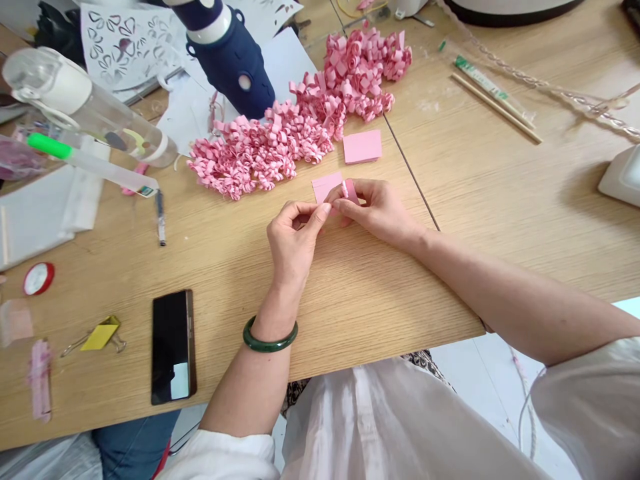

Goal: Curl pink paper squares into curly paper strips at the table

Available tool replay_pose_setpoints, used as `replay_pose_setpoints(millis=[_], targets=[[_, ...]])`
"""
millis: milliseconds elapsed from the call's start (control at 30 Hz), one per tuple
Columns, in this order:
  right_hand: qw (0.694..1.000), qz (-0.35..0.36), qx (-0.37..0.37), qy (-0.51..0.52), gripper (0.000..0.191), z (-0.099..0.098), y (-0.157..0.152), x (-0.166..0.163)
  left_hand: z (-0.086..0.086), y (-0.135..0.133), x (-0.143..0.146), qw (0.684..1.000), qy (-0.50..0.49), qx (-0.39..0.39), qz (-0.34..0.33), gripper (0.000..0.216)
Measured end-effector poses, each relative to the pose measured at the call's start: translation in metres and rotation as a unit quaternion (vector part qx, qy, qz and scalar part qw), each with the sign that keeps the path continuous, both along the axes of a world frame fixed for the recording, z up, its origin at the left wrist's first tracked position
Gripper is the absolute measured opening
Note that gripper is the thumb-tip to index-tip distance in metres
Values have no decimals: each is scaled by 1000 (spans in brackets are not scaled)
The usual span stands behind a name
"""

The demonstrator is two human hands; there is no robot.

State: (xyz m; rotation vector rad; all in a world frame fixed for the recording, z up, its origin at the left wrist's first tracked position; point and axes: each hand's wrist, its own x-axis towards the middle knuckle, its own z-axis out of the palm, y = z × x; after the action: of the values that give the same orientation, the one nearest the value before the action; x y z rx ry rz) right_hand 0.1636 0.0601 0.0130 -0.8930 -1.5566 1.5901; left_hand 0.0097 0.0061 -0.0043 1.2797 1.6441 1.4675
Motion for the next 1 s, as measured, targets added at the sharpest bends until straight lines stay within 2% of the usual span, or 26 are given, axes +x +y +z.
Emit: replay_pose_setpoints(millis=[500,1000], targets=[[1000,6,6,-10,10,-2,0,0,1,0,0,1000,-9,7,-7,20],[999,10,-11,31,8,-4,1,1,2,1,0,999,-41,22,-12,17]])
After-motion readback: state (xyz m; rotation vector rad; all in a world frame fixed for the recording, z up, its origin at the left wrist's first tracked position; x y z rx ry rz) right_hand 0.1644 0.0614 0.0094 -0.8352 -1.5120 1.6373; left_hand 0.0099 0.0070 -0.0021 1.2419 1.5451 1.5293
